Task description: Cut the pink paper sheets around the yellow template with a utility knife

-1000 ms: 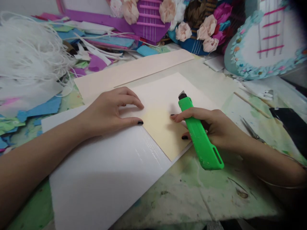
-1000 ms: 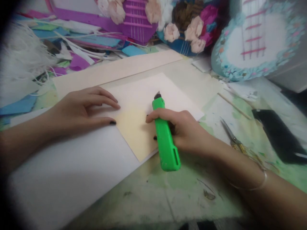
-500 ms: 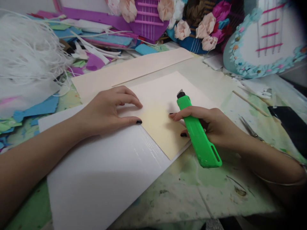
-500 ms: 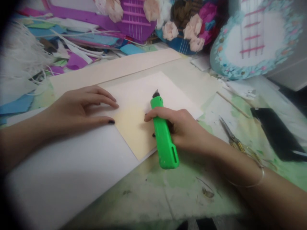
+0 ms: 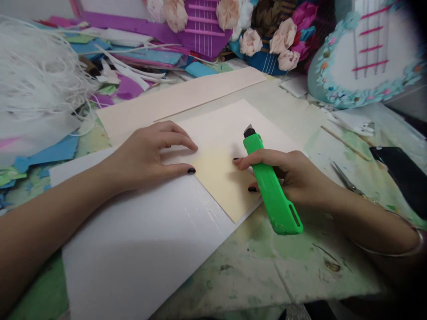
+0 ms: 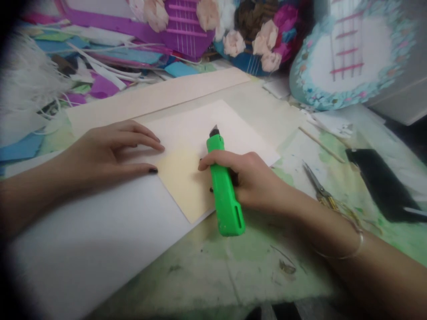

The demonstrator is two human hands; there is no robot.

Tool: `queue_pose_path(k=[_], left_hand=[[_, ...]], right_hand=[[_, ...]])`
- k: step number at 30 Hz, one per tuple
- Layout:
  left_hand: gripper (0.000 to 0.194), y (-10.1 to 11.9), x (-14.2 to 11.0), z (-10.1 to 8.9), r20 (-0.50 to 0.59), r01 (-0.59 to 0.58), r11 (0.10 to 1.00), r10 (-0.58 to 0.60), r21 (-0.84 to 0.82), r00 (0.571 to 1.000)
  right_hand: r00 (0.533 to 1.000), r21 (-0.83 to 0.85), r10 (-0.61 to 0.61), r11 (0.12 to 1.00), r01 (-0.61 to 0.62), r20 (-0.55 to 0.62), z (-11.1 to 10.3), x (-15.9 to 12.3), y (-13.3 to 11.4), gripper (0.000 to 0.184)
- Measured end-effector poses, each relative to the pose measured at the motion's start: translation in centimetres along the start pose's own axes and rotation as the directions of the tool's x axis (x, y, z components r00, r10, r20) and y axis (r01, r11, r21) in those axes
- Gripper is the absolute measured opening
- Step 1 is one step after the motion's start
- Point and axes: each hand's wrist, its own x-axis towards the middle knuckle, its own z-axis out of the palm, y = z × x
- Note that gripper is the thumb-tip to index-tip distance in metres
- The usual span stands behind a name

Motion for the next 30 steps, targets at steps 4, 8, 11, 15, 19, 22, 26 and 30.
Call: queue_pose_path(k=[4,8,11,15,19,22,26,30], left_hand=[[0.024,0.0,-0.1,0.2,0.0,-0.02,1.0,0.02,-0.003,1.0],[0.021,-0.1,-0.2,0.4,0.023,-0.035,0.999,0.035,-0.013,0.999],[0.02,-0.2,-0.4,0.5,0.019,-0.059,0.998,0.059,-0.024,0.998],[0.021,-0.1,-0.4,0.5,0.024,-0.084,0.996,0.084,0.008,0.996],[0.028,0.1,-0.4,0.4,0.029,-0.128,0.991,0.127,0.031,0.992],[0.027,0.6,-0.3,0.5,0.023,-0.198,0.978,0.197,0.063,0.98],[0.022,2.4,-0.1,1.0,0.066,-0.328,0.923,0.321,0.202,0.945],[0.027,4.8,0.0,2.0,0.112,-0.372,0.863,0.356,0.342,0.928]], right_hand=[[1.0,-0.012,-0.013,1.0,0.013,-0.006,-0.1,0.0,-0.1,0.04],[0.999,0.002,-0.019,1.0,0.019,-0.029,-0.1,0.0,-0.1,0.039],[0.999,0.013,-0.014,1.0,0.015,-0.03,-0.1,0.0,0.0,0.039],[1.0,0.001,-0.012,1.0,0.012,-0.014,-0.1,0.0,-0.1,0.04],[1.0,0.001,-0.003,1.0,0.003,-0.006,-0.1,-0.1,-0.3,0.038],[1.0,-0.01,-0.003,1.0,0.003,-0.002,-0.1,-0.1,-0.3,0.038],[1.0,-0.045,-0.015,0.999,0.016,0.02,0.0,-0.1,-0.2,0.041],[0.999,-0.077,-0.024,0.997,0.026,0.031,0.1,-0.1,-0.1,0.042]])
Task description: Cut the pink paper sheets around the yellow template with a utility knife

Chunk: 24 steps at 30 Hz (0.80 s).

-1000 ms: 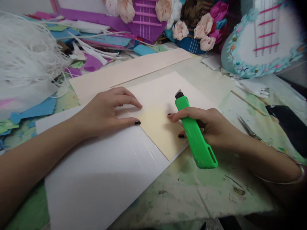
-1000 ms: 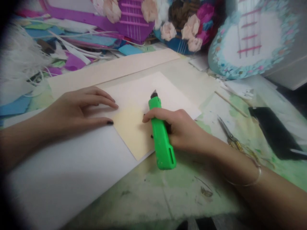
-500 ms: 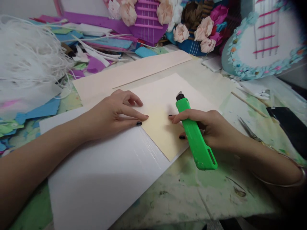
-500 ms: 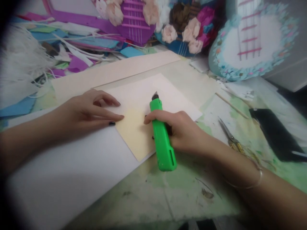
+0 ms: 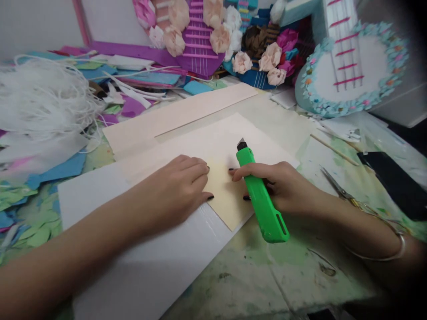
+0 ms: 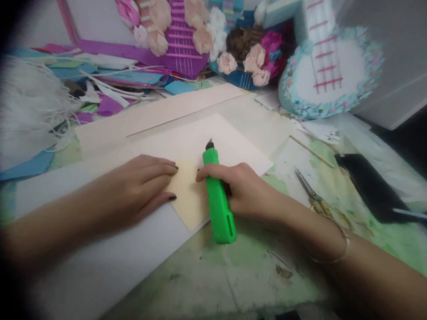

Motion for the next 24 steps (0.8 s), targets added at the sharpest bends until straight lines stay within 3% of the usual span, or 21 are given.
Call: queue_pose_path(k=[4,7,11,15,19,21,24], left_hand=[[0.035,1.4,0.8,0.0,0.123,0.052,0.997,-0.058,0.053,0.991],[0.044,1.7,1.1,0.1,0.16,0.049,0.995,-0.062,0.084,0.985],[0.045,1.7,0.9,0.3,0.132,0.02,0.996,-0.032,0.09,0.991],[0.046,1.6,0.5,0.4,0.117,0.012,0.997,-0.021,0.079,0.993],[0.046,1.5,0.4,0.6,0.128,0.037,0.999,-0.041,0.036,0.991],[0.045,1.5,0.3,0.9,0.116,0.053,0.999,-0.053,0.002,0.992],[0.044,1.5,-0.1,1.5,0.072,0.071,0.997,-0.068,-0.037,0.995]], right_hand=[[1.0,0.03,-0.013,0.999,0.013,0.015,-0.2,0.2,0.0,0.039],[1.0,0.141,-0.017,0.99,0.017,-0.003,-0.5,0.5,0.1,0.037],[0.966,0.452,0.1,0.892,0.019,-0.237,-1.1,0.8,0.5,0.033],[0.89,0.558,0.206,0.827,0.064,-0.407,-1.5,1.0,1.3,0.028],[0.874,0.627,0.245,0.774,0.083,-0.419,-1.4,1.3,1.8,0.026],[0.888,0.667,0.212,0.733,0.132,-0.408,-1.1,1.4,1.9,0.022],[0.931,0.679,0.166,0.726,0.109,-0.327,-0.6,1.4,2.0,0.024]])
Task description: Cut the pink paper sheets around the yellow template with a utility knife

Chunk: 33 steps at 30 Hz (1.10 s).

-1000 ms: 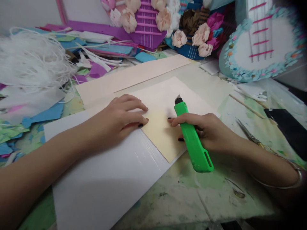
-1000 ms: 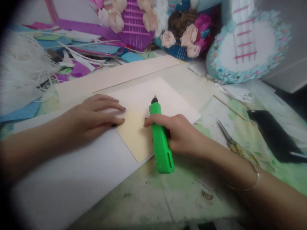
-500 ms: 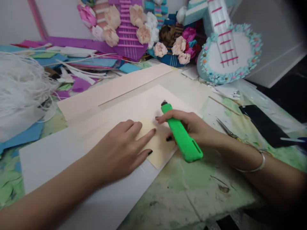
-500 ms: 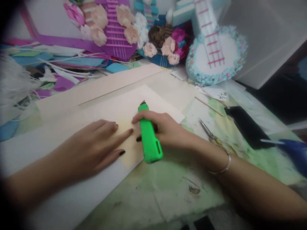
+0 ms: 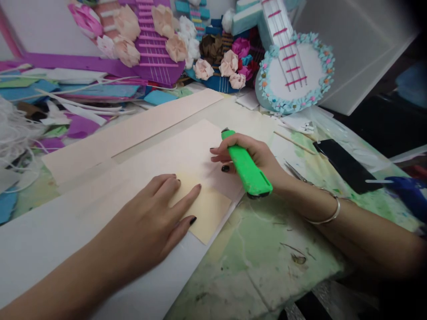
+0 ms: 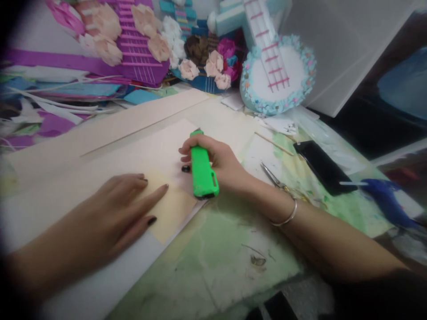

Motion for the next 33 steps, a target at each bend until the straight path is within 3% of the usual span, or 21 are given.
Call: queue_pose_path(k=[4,15,33], left_hand=[[0.045,-0.1,-0.6,0.7,-0.031,0.028,0.999,-0.03,-0.037,0.999],[0.044,-0.1,-0.7,0.8,-0.009,0.011,1.0,-0.011,-0.022,1.0],[0.048,-0.6,-0.9,0.7,0.029,0.0,1.0,0.0,-0.026,1.0]], right_hand=[[0.995,-0.028,0.006,1.0,-0.003,0.099,0.0,-0.1,0.6,0.028],[0.993,-0.041,-0.011,0.999,0.016,0.115,-0.1,0.0,1.0,0.029],[0.987,-0.197,-0.036,0.978,0.067,0.158,-0.3,0.0,0.9,0.023]])
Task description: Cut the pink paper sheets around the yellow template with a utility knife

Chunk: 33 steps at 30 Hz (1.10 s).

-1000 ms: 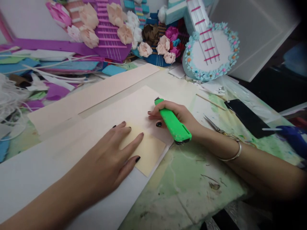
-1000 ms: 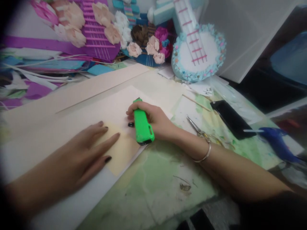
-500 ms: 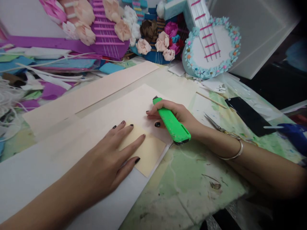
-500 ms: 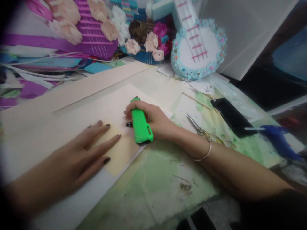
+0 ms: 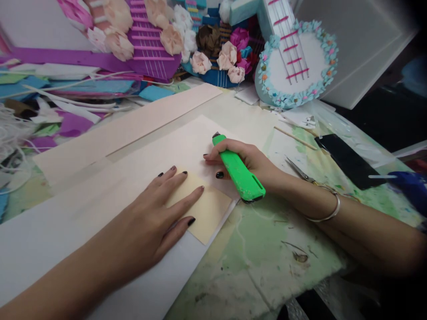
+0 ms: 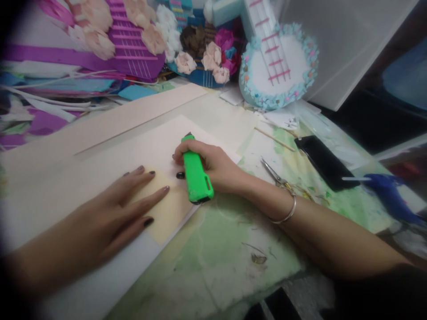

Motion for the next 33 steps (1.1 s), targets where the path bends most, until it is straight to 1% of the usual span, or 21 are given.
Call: queue_pose_path(k=[4,10,17,25,27,29,33], left_hand=[[0.048,-0.06,0.12,0.07,0.009,-0.015,1.0,0.015,-0.008,1.0],[0.048,-0.04,0.03,-0.12,0.006,-0.023,1.0,0.023,-0.01,1.0],[0.049,-0.5,0.27,0.13,0.014,-0.045,0.998,0.046,-0.04,0.999],[0.049,-0.51,0.31,0.17,0.008,-0.056,0.998,0.056,-0.043,0.998],[0.048,-0.49,0.23,0.2,-0.001,-0.042,0.998,0.042,-0.049,0.999],[0.048,-0.51,0.16,0.24,0.011,-0.032,0.998,0.033,-0.052,0.999],[0.051,-0.62,0.16,0.24,0.03,-0.057,0.998,0.058,-0.039,0.998]], right_hand=[[1.0,-0.01,0.006,1.0,-0.006,0.002,-0.03,-0.03,-0.01,0.022],[1.0,0.02,0.011,1.0,-0.011,0.012,-0.09,-0.09,0.15,0.022],[1.0,0.006,0.014,1.0,-0.014,0.002,-0.05,-0.15,-0.01,0.023],[0.999,0.055,0.053,0.997,-0.053,0.01,-0.03,-0.29,0.0,0.024],[0.999,0.047,0.054,0.997,-0.054,0.009,-0.02,-0.26,-0.02,0.024],[0.999,0.028,0.049,0.998,-0.049,0.004,-0.02,-0.21,-0.06,0.023],[1.0,-0.007,0.03,1.0,-0.03,-0.002,-0.03,-0.14,-0.12,0.023]])
